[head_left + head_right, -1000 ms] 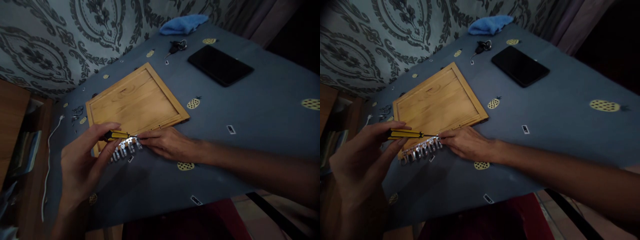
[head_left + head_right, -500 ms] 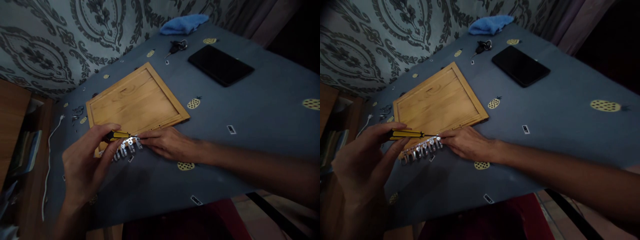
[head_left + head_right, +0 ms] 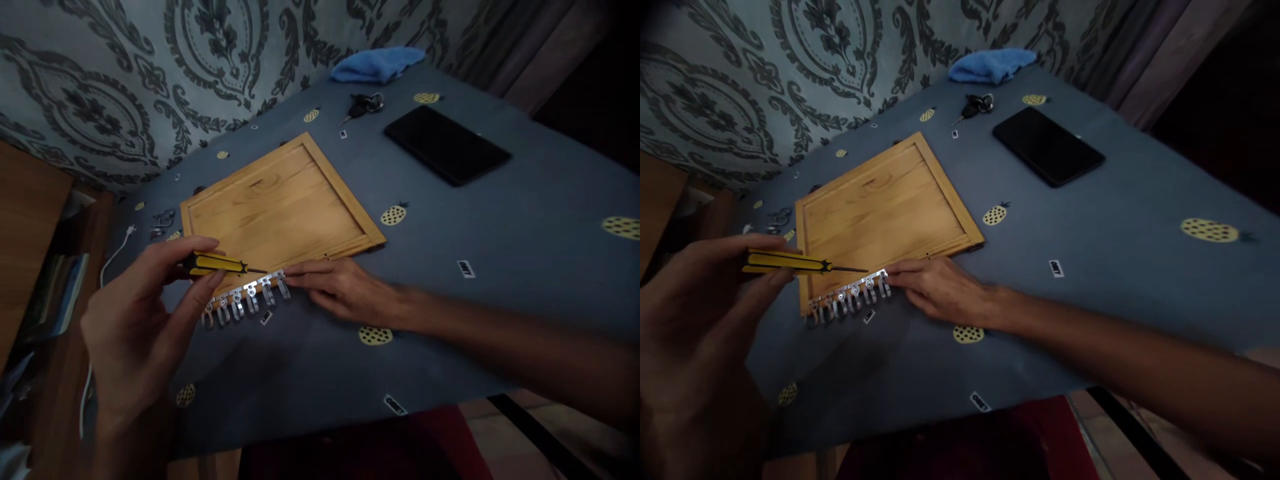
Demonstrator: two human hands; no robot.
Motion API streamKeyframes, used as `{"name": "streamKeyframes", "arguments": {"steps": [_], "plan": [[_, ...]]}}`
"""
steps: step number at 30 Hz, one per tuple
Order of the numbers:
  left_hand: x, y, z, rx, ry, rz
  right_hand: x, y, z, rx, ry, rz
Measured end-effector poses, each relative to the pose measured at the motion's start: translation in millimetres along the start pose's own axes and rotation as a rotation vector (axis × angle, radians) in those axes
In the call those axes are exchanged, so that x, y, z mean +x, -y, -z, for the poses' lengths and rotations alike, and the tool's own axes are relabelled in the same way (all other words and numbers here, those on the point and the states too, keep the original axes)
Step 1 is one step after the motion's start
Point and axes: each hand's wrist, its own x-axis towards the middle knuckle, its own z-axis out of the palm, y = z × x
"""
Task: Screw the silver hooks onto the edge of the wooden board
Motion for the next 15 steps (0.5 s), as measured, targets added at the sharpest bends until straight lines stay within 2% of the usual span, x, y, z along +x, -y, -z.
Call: {"name": "streamKeyframes", "arguments": {"steps": [5, 9, 11, 15], "plan": [[0, 2, 4.2, -0.066, 0.113, -0.066, -3, 2, 1, -0.012, -0.126, 0.043], [0, 1, 7.8, -0.055, 0.122, -0.067, 3, 7, 4, -0.084, -0.201, 0.052], [0, 2, 7.7, -0.045, 0.13, -0.055, 11, 8, 6, -0.102, -0.181, 0.066], [1, 6, 3.9, -0.032, 0.173, -0.092, 30, 10, 8, -0.034, -0.033, 0.033]]}}
